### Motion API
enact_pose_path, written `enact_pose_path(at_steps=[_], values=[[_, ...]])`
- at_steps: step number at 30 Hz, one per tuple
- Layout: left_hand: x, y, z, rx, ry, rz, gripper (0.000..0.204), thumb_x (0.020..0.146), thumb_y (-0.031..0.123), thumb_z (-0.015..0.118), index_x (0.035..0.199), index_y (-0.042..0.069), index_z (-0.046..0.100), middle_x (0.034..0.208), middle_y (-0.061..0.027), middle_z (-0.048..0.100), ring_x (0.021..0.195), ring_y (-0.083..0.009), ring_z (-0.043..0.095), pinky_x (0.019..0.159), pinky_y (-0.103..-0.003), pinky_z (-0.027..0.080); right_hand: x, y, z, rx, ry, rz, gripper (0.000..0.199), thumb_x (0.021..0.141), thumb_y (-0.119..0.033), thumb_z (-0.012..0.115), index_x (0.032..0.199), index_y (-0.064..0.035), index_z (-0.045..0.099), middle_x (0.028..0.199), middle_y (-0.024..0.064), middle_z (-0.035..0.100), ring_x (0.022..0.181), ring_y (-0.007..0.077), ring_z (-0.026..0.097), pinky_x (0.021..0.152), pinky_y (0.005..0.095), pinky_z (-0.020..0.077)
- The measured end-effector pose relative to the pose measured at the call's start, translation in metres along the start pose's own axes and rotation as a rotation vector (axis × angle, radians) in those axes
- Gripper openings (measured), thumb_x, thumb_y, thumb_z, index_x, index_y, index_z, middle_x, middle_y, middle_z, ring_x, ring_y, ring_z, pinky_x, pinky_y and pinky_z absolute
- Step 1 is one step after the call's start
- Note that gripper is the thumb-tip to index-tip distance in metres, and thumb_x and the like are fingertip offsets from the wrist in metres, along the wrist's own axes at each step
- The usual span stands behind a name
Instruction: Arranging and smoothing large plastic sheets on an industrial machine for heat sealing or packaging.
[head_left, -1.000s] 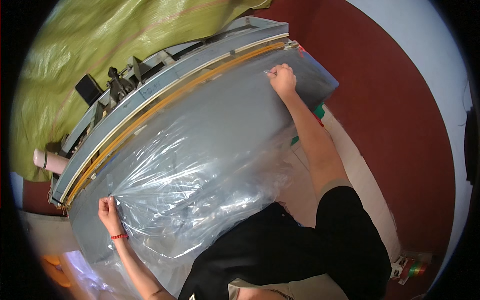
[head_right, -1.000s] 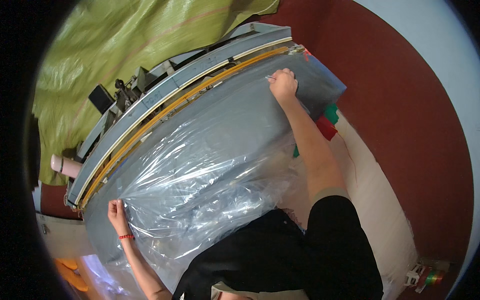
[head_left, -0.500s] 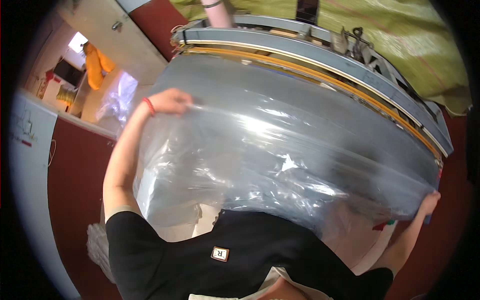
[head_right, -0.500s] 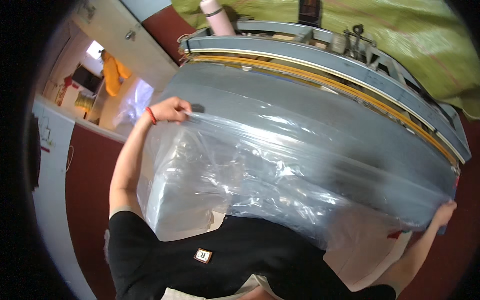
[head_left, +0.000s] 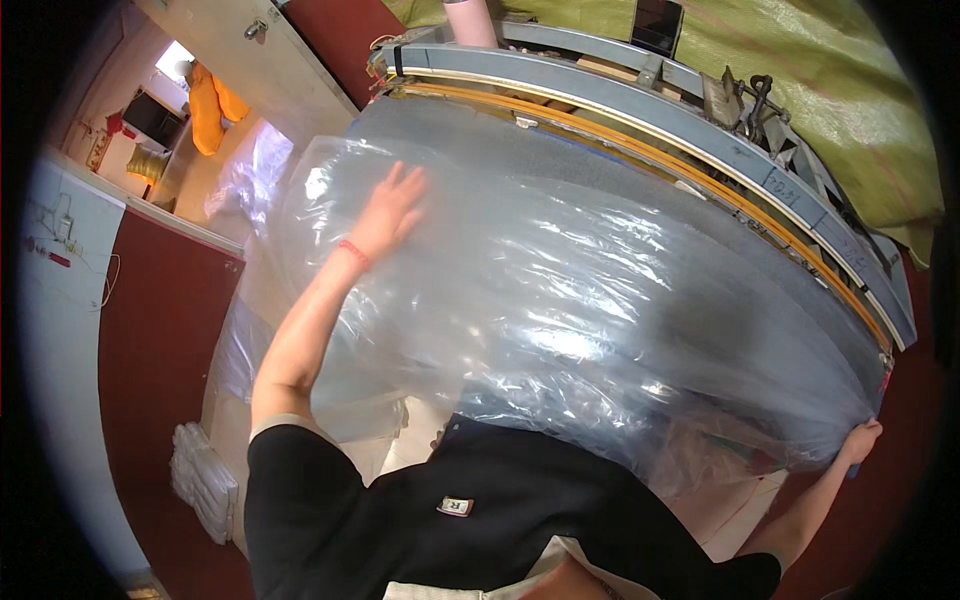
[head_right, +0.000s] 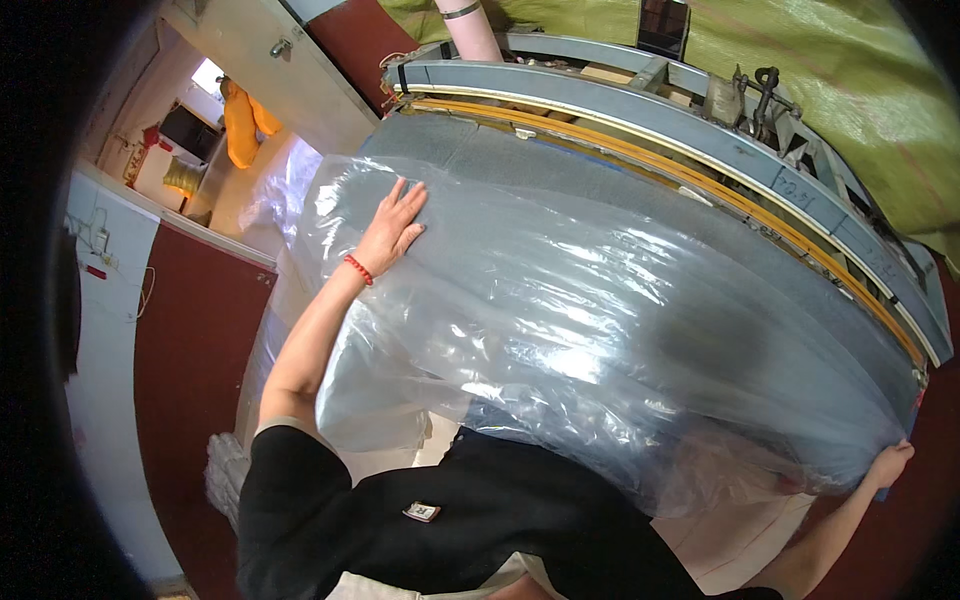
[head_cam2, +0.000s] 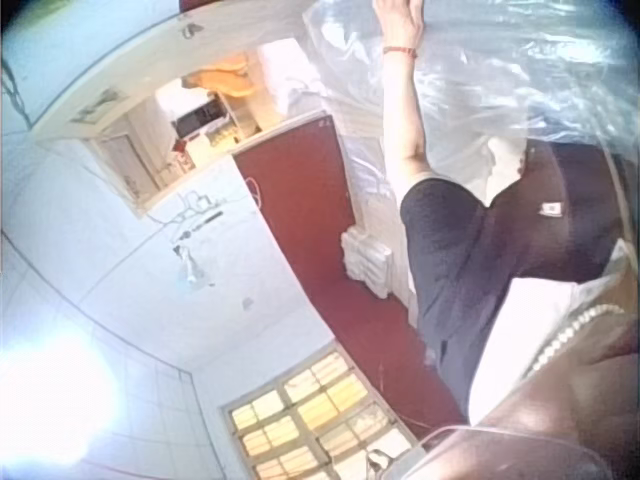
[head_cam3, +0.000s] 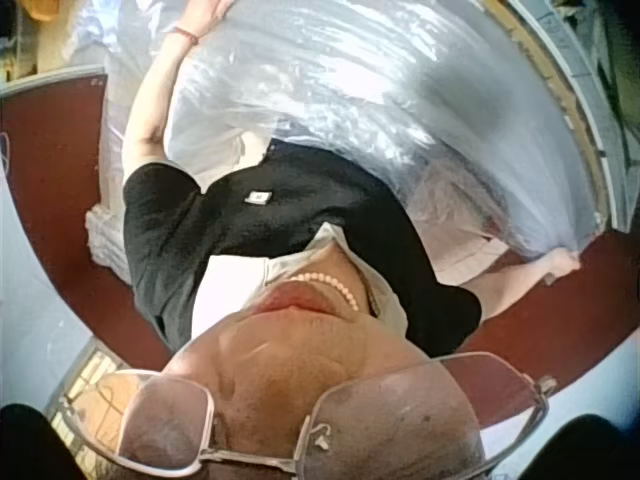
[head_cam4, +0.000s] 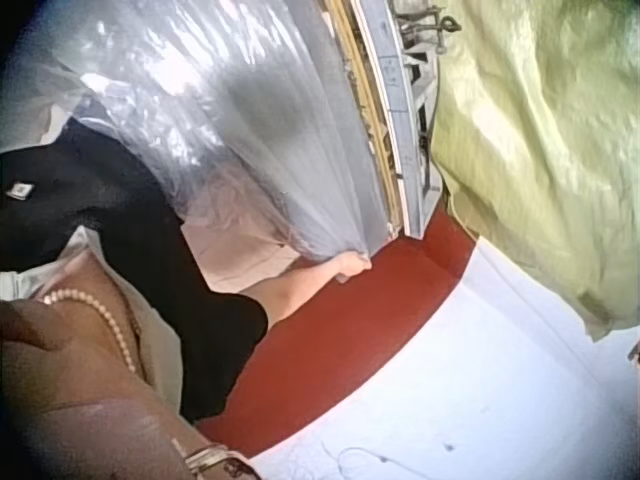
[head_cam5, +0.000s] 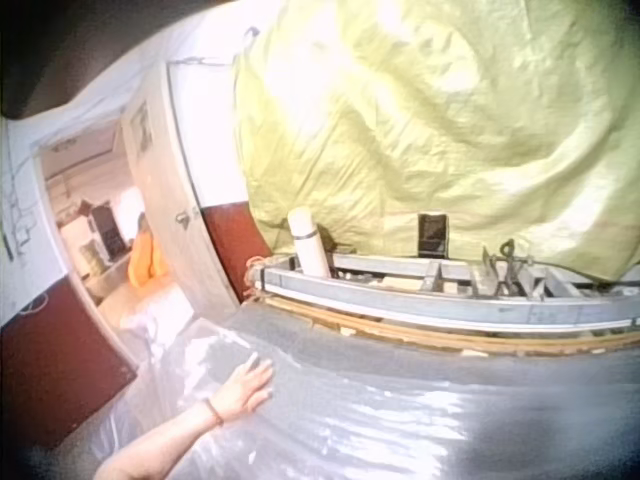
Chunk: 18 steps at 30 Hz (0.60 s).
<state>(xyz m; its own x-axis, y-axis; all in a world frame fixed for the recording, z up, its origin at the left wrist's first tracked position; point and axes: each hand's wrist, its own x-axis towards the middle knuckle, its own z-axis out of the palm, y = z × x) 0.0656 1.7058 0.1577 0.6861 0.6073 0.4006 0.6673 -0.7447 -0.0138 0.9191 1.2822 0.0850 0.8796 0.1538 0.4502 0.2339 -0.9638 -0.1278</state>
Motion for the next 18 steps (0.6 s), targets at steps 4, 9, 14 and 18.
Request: enact_pose_path(at_steps=[4,9,14,18], values=[[-0.018,-0.041,0.025,-0.093,-0.027,-0.237,0.031,0.082,0.018,0.051,0.109,0.003,0.053,0.118,-0.0131,0.050,0.117,-0.0294,0.039,0.096,-0.039,0.033,0.004,0.010,0.006,0.019,0.009,-0.023,0.033,0.088,-0.036,0.034,0.105,-0.0104,0.046,0.095,0.0206,0.059,0.086,0.0414,0.055,0.069,0.0494,0.0428],[0.003,-0.027,0.021,-0.068,0.052,-0.418,0.028,0.081,0.026,0.054,0.099,0.006,0.058,0.100,-0.0125,0.058,0.095,-0.0292,0.052,0.080,-0.037,0.043,-0.001,0.004,-0.002,0.128,-0.053,0.081,0.033,0.088,-0.032,0.038,0.106,-0.0069,0.050,0.103,0.0167,0.057,0.094,0.0368,0.052,0.078,0.0422,0.0409],[0.025,-0.013,0.018,0.026,-0.108,-0.505,0.025,0.081,0.028,0.052,0.097,0.010,0.059,0.094,-0.0106,0.060,0.091,-0.0278,0.054,0.075,-0.037,0.044,0.039,0.073,0.020,0.345,0.099,-0.052,0.038,0.087,-0.035,0.042,0.103,-0.0024,0.053,0.101,0.0174,0.058,0.093,0.0336,0.054,0.078,0.0392,0.0417],[0.030,-0.010,0.020,-0.092,-0.046,-0.640,0.028,0.078,0.024,0.057,0.103,0.013,0.057,0.096,-0.0085,0.060,0.091,-0.0273,0.055,0.076,-0.037,0.044,0.039,0.090,-0.009,0.880,0.027,0.071,0.032,0.088,-0.030,0.046,0.100,-0.0007,0.055,0.087,0.0068,0.057,0.077,0.0160,0.052,0.068,0.0276,0.0421]])
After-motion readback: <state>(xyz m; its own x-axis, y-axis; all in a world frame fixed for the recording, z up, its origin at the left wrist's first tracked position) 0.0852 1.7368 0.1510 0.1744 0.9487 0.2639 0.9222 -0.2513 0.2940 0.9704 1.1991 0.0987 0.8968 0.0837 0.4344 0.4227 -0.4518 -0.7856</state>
